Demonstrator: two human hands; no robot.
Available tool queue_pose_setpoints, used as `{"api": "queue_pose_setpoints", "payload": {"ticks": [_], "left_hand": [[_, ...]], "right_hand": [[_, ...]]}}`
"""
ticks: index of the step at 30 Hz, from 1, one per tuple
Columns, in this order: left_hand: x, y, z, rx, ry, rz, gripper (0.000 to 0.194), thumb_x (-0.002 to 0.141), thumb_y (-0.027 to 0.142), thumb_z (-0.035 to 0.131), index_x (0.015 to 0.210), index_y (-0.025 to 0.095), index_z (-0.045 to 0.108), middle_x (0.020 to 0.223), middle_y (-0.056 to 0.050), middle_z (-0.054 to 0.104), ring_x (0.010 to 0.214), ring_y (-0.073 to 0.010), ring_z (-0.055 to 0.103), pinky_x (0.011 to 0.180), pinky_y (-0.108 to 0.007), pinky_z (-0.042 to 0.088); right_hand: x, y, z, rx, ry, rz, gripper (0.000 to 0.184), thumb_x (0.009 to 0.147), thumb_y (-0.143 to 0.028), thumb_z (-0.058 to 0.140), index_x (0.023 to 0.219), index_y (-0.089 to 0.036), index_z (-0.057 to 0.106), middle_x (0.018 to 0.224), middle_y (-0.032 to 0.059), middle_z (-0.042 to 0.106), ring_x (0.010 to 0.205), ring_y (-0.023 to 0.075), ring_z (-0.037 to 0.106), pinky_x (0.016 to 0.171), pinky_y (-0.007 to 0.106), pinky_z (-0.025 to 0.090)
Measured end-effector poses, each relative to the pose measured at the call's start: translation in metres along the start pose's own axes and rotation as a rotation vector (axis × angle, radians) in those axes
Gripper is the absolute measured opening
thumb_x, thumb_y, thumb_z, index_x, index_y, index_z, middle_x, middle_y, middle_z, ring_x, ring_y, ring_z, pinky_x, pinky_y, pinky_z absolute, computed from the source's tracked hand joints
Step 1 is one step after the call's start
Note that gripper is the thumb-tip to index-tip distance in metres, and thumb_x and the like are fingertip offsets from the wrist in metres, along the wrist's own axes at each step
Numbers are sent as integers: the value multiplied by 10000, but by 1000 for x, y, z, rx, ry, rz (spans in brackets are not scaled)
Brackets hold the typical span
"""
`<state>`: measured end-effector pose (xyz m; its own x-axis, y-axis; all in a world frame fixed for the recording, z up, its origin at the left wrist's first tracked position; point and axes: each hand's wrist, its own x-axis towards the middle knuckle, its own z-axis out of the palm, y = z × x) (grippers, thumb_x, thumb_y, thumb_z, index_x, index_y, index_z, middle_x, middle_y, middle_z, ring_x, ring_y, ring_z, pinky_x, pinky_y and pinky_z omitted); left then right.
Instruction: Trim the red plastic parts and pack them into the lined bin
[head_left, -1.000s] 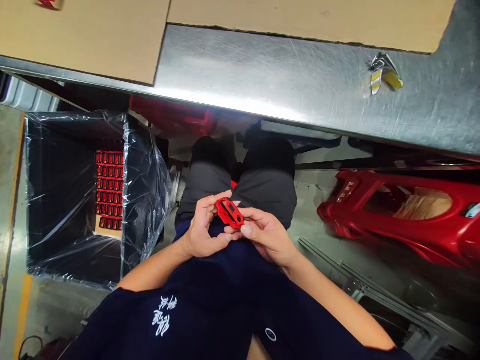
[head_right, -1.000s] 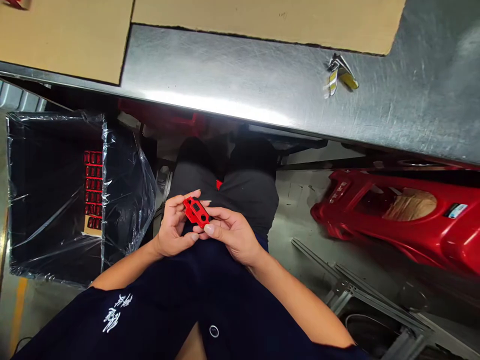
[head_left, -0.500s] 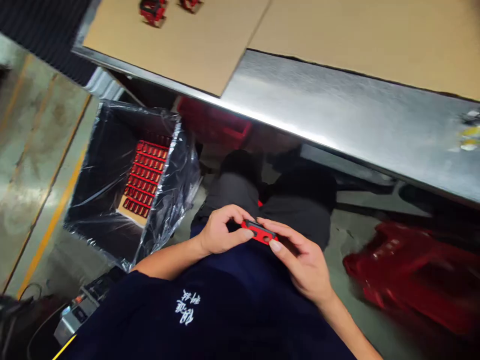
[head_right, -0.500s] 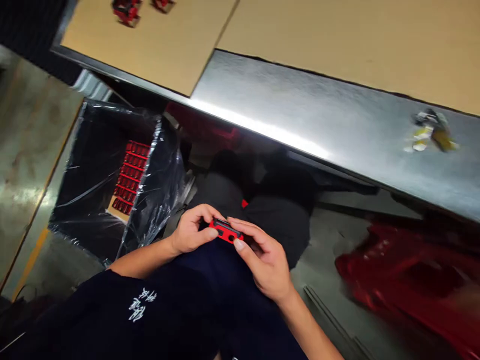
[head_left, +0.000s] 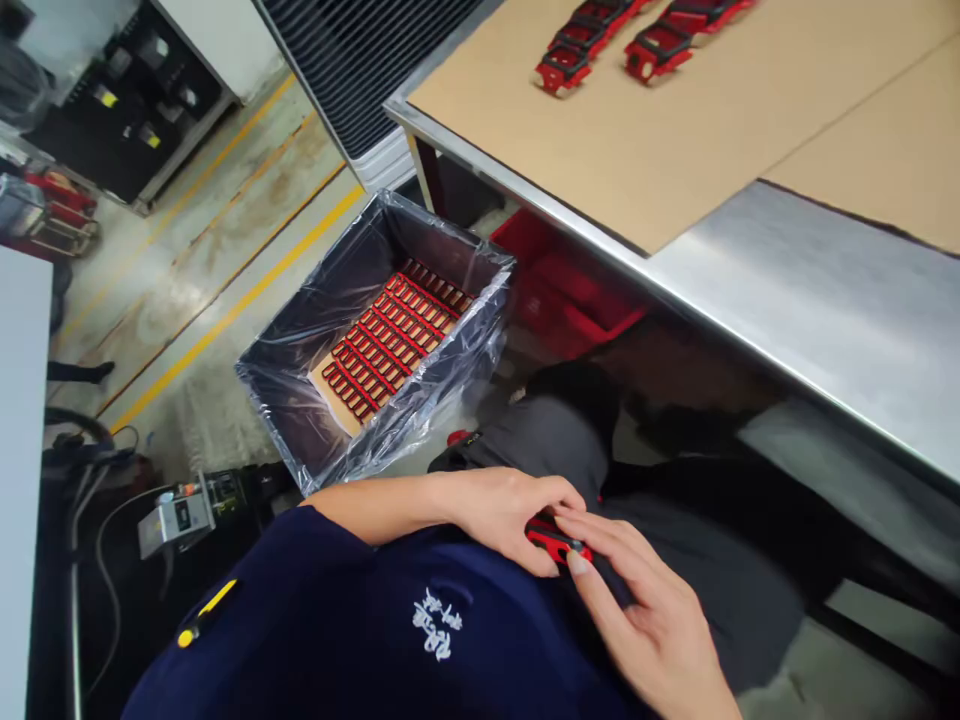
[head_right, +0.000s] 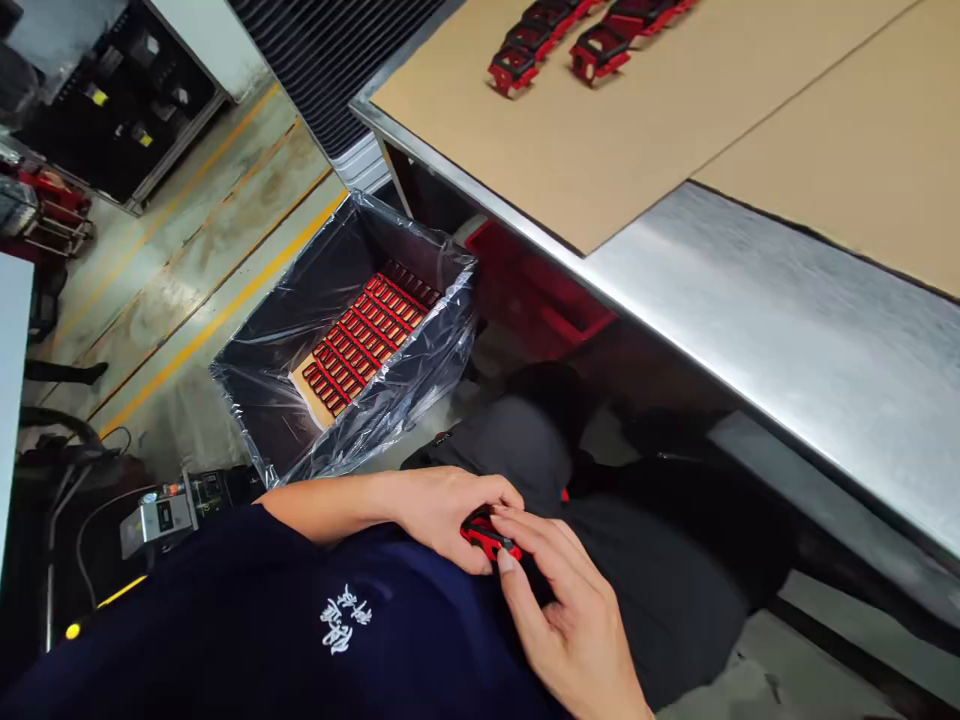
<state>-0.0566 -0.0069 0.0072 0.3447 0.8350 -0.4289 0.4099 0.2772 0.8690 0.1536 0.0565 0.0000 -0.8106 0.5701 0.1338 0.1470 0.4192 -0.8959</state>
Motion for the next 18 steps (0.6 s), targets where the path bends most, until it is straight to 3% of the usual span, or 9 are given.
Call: {"api": "queue_pose_setpoints", "payload": {"ticks": [3,6,10,12,13,14,15,16,18], "left_hand": [[-7,3,-4,98,-27,46,669,789,399,728,1376,202,474,1165,-88,714,1015,-285,734,834,-360,569],[-14,-3,-11,46,32,159,536,852,368,662,1337,169,552,1201,-113,715,1102,-271,720,948,-354,568],[-32,-27,-33,-21,106,277,540,834,341,725,1346,201,626,1225,-105,740,1129,-268,725,981,-358,576],[-49,-49,-55,-92,192,211,572,797,392,794,1330,234,661,1196,-86,761,1069,-254,748,914,-344,599],[-60,-63,-69,-134,330,115,569,778,426,820,1299,239,687,1212,-83,759,1061,-251,752,903,-339,603],[-71,-79,-86,-163,564,-35,561,755,460,845,1252,235,715,1193,-79,768,1047,-249,756,917,-339,600],[-83,-96,-103,-169,909,-224,588,737,501,854,1246,241,717,1160,-65,778,1008,-242,762,911,-335,605],[-96,-115,-121,-153,1082,-324,651,827,522,774,1392,240,614,1264,-84,740,1075,-244,742,958,-353,592],[-124,-154,-152,-118,1279,-479,661,987,501,571,1559,222,395,1436,-127,630,1204,-248,682,1031,-387,558]], "right_hand": [[8,-1,6,2,-17,-33,234,966,-223,633,1190,-251,693,1107,60,758,1008,200,731,882,311,625],[15,-2,11,20,-37,-62,236,957,-226,636,1182,-253,704,1113,67,764,1015,222,738,882,338,634],[24,-5,16,46,-76,-40,343,939,-251,661,1281,-273,672,1235,75,741,1089,245,735,927,363,639],[26,-4,14,61,-76,24,407,933,-296,669,1339,-274,645,1333,86,700,1075,249,745,905,363,652],[26,-1,12,63,-62,74,412,932,-330,668,1340,-274,649,1346,87,694,1050,252,754,892,369,658],[25,2,9,57,-41,142,405,929,-370,666,1322,-274,665,1328,84,706,1029,258,760,896,385,659],[24,6,6,46,-11,227,395,926,-415,661,1295,-275,687,1284,78,729,1022,270,763,923,412,652],[21,11,2,32,20,327,391,919,-462,659,1262,-280,709,1225,72,754,1032,288,761,966,448,635],[13,22,-4,5,87,554,415,896,-547,660,1220,-298,735,1138,66,781,1085,334,745,1051,511,584]]}}
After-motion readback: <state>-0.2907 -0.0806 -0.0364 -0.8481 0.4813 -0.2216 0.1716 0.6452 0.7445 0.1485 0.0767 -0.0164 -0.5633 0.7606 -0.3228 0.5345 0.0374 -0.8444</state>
